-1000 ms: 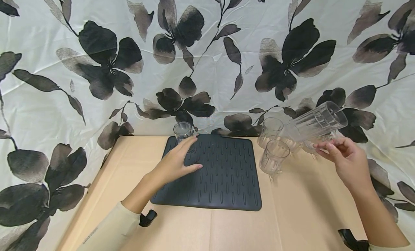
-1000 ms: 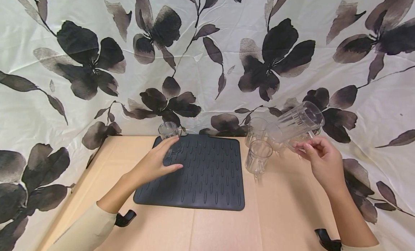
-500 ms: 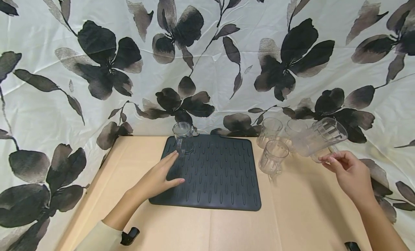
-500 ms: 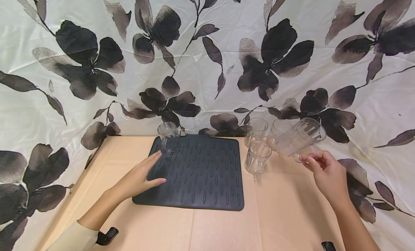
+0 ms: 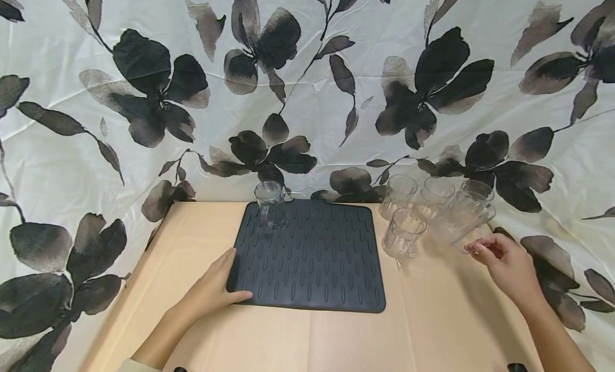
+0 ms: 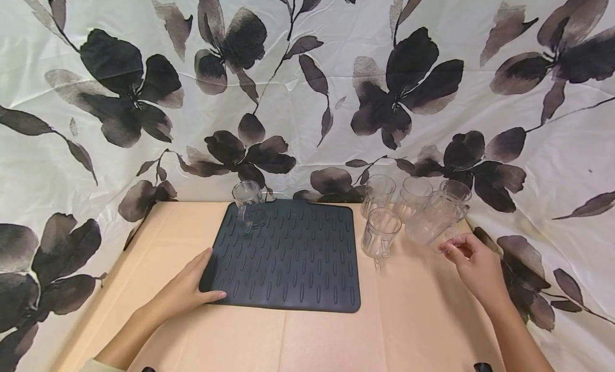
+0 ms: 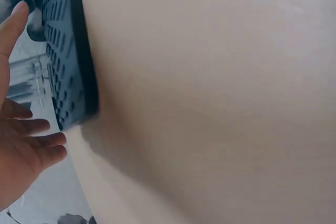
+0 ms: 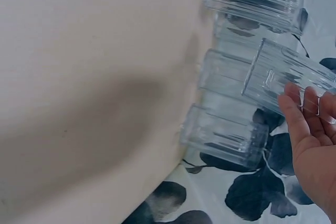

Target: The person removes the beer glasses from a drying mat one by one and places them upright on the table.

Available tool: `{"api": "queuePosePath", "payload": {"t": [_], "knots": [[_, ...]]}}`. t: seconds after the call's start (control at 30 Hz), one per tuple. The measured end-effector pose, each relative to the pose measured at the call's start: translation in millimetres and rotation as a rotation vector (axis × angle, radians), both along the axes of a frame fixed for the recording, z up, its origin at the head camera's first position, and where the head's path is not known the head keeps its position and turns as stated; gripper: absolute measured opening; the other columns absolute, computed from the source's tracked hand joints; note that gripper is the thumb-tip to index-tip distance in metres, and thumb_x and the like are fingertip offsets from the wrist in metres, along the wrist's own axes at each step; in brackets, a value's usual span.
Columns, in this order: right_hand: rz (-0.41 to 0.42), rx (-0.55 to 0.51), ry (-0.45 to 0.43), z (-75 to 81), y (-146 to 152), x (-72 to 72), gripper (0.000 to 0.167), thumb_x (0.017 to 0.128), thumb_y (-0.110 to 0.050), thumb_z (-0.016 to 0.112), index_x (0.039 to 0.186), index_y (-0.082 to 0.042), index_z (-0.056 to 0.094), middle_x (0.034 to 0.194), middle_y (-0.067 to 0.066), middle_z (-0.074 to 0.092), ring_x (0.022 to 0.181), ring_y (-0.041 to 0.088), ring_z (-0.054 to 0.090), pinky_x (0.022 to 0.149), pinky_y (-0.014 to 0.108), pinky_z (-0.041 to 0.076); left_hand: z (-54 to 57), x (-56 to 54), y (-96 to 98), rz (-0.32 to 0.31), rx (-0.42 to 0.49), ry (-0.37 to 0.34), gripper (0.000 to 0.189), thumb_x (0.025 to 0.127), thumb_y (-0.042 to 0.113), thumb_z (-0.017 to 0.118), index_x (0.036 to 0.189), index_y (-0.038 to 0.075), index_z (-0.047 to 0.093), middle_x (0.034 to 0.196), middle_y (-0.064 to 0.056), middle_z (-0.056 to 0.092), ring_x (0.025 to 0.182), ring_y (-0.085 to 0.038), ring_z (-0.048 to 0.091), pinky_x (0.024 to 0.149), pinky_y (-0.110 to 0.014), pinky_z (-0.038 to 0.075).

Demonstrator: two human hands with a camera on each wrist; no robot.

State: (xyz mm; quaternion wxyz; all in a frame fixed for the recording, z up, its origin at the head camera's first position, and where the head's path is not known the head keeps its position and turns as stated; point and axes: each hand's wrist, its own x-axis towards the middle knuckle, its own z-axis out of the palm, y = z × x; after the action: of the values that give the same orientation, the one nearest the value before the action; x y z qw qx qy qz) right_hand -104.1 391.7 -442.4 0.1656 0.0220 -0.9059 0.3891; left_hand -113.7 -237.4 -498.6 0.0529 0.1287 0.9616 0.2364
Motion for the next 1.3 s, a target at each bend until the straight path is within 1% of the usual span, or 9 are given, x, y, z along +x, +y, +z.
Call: {"api": "queuePosePath", "payload": {"t": [0.1,0.23,0.3,0.47,0.6,0.73,0.9,1.07,1.3], "knots": [[-0.013,0.036,-0.022,-4.9,-1.3,-1.0,0.006,0.1,-0.004,0.066,0.104,0.0,0.065,0.09,-0.016,0.075,0.08,-0.019,0.064,0.068,0.006,0.053,-4.0,2.5,-5.6,0.016,0.0,-0.013,0.13,0.074,0.061,0.087,0.159,-0.011,0.02,0.164,-0.033,0.024,0.149,-0.054,0.029,0.115,-0.068,0.034],[-0.043,0.104,-0.057,-11.1,-3.7,-0.2,0.008,0.102,-0.009,0.066,0.103,-0.001,0.066,0.096,0.012,0.078,0.078,-0.022,0.059,0.065,0.005,0.051,-9.5,6.0,-10.7,0.027,-0.013,-0.028,0.137,0.068,0.065,0.089,0.157,-0.015,0.021,0.161,-0.038,0.026,0.147,-0.057,0.03,0.115,-0.068,0.035],[-0.056,0.128,-0.068,-14.0,-4.5,0.4,0.009,0.102,-0.01,0.065,0.101,-0.001,0.065,0.098,0.019,0.077,0.077,-0.023,0.057,0.064,0.004,0.049,-11.8,7.3,-12.9,0.035,-0.026,-0.036,0.14,0.065,0.066,0.09,0.156,-0.017,0.023,0.159,-0.04,0.028,0.145,-0.058,0.033,0.113,-0.068,0.037],[-0.068,0.131,-0.096,-19.7,-5.9,0.8,0.008,0.101,-0.008,0.066,0.101,0.0,0.064,0.098,0.021,0.077,0.076,-0.022,0.056,0.062,0.006,0.05,-15.5,11.1,-15.6,0.055,-0.073,-0.029,0.136,0.059,0.065,0.092,0.15,-0.018,0.035,0.148,-0.038,0.041,0.136,-0.056,0.045,0.107,-0.066,0.044],[-0.068,0.112,-0.118,-23.9,-5.9,0.9,0.009,0.101,-0.008,0.065,0.101,0.001,0.064,0.098,0.022,0.077,0.076,-0.02,0.057,0.061,0.007,0.05,-18.0,12.0,-15.4,0.065,-0.111,0.014,0.126,0.057,0.059,0.095,0.144,-0.018,0.046,0.135,-0.029,0.05,0.123,-0.045,0.053,0.1,-0.059,0.051],[-0.058,0.092,-0.129,-29.2,-4.9,0.8,0.009,0.102,-0.007,0.065,0.102,0.002,0.064,0.099,0.023,0.076,0.077,-0.019,0.058,0.063,0.006,0.051,-19.2,10.5,-14.0,0.066,-0.124,0.036,0.118,0.057,0.052,0.098,0.14,-0.018,0.051,0.119,-0.019,0.052,0.108,-0.032,0.051,0.092,-0.05,0.052],[-0.061,0.116,-0.096,-36.5,-5.4,0.3,0.006,0.099,-0.004,0.067,0.099,0.001,0.064,0.096,0.023,0.077,0.074,-0.019,0.057,0.062,0.005,0.05,-17.9,8.7,-12.3,0.077,-0.078,-0.017,0.115,0.059,0.045,0.099,0.139,-0.02,0.049,0.108,-0.014,0.05,0.095,-0.024,0.047,0.083,-0.042,0.05],[-0.064,0.108,-0.081,-42.0,-6.8,0.0,0.005,0.098,-0.001,0.067,0.097,0.003,0.064,0.096,0.025,0.076,0.074,-0.02,0.056,0.062,0.004,0.049,-15.4,6.9,-11.1,0.096,-0.011,-0.085,0.112,0.062,0.038,0.1,0.14,-0.021,0.046,0.109,-0.017,0.051,0.091,-0.021,0.052,0.086,-0.045,0.055],[-0.089,0.131,-0.089,-47.8,-9.2,2.0,0.006,0.099,-0.005,0.068,0.095,-0.001,0.065,0.094,0.02,0.077,0.074,-0.02,0.053,0.062,0.004,0.046,-12.1,6.7,-9.8,0.113,0.02,-0.104,0.108,0.062,0.026,0.1,0.141,-0.021,0.045,0.108,-0.017,0.052,0.088,-0.021,0.052,0.087,-0.046,0.055]]}}
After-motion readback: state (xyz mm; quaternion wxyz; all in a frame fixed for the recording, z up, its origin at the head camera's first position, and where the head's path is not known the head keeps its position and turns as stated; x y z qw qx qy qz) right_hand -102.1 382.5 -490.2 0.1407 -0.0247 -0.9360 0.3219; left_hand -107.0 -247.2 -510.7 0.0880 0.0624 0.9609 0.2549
